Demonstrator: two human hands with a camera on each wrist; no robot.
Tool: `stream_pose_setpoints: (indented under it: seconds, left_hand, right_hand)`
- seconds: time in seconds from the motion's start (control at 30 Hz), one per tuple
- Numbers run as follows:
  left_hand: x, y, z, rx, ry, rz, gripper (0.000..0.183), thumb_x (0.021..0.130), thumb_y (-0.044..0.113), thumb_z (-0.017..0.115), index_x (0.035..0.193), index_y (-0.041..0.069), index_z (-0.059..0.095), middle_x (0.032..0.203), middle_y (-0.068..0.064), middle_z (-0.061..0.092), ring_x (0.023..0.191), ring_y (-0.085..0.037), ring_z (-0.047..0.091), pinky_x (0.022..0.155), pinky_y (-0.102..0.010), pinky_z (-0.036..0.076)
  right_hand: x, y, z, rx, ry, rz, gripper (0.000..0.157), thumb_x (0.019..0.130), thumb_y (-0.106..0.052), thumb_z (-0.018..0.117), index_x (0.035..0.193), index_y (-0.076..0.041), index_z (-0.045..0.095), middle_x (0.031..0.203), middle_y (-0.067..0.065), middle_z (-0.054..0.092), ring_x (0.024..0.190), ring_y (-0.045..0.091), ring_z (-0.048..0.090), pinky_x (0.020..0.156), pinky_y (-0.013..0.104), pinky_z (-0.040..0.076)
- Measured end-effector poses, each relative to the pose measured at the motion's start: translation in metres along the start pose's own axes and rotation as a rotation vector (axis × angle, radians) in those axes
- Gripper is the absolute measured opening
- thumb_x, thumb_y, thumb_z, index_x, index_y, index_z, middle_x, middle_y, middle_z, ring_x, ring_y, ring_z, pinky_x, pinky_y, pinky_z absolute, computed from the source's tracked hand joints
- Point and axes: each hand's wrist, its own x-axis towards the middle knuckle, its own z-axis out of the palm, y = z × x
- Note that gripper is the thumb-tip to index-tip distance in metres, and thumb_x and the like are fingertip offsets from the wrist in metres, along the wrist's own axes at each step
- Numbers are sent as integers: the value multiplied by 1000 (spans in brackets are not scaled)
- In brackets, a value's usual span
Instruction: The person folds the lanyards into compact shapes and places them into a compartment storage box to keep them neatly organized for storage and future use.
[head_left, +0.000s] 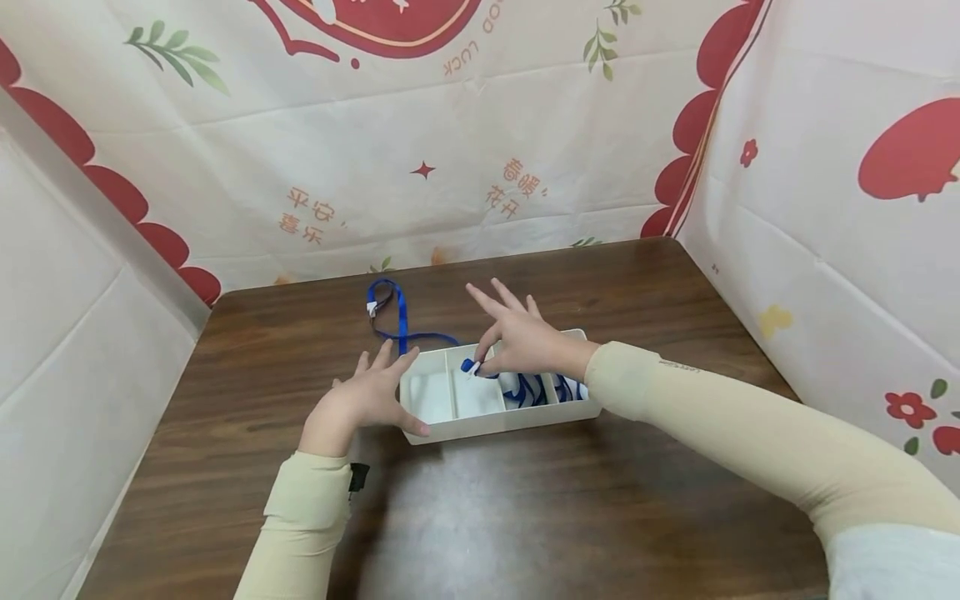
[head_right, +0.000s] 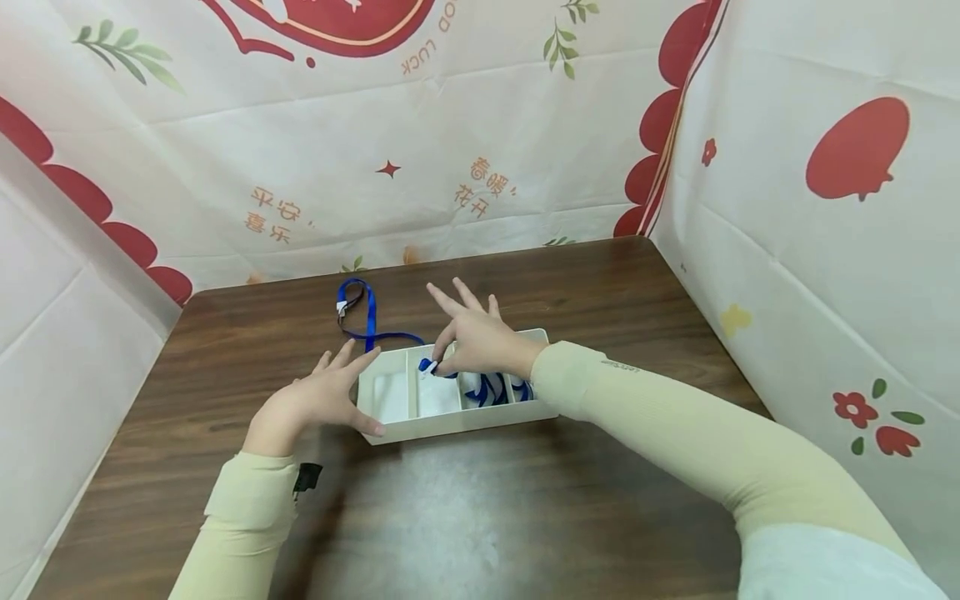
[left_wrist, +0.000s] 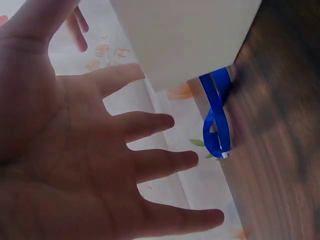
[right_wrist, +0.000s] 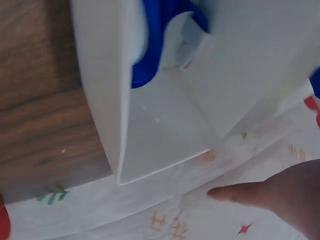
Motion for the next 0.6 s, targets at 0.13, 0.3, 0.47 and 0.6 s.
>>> stream_pose_setpoints:
  seconds: [0.13, 0.3, 0.47, 0.6]
  left_hand:
    - [2, -6, 4, -49, -6, -23, 127, 71, 59, 95, 171, 36, 19, 179, -23, -1, 161, -61, 2, 113, -92, 17]
    - [4, -12, 7, -108, -13, -3, 127, 72, 58, 95, 171, 35, 19, 177, -31, 3, 156, -69, 5, 112, -89, 25]
    - [3, -12, 7, -128, -17, 0, 127, 72, 58, 95, 171, 34, 19, 176, -32, 5, 156, -70, 4, 112, -90, 24]
    - [3, -11, 4, -120, -13, -11, 126, 72, 59, 94, 171, 36, 18, 177, -31, 4, 157, -68, 2, 111, -91, 23]
  right_hand:
    - [6, -8, 7, -69, -8, -49, 5, 85, -35, 90, 85, -34, 85, 182, -3, 4, 168, 33, -16, 122, 83, -7]
    - [10, -14, 16, -148, -21, -60, 4, 86, -34, 89, 85, -33, 85, 182, -3, 5, 168, 31, -15, 122, 83, -9]
    - [12, -9, 27, -228, -70, -82, 6, 86, -36, 88, 82, -36, 83, 182, -3, 8, 169, 33, -12, 121, 85, -7]
    - [16, -6, 30, -282, -98, -166, 9, 84, -33, 89, 80, -37, 82, 182, -6, 5, 168, 29, -16, 121, 84, -9]
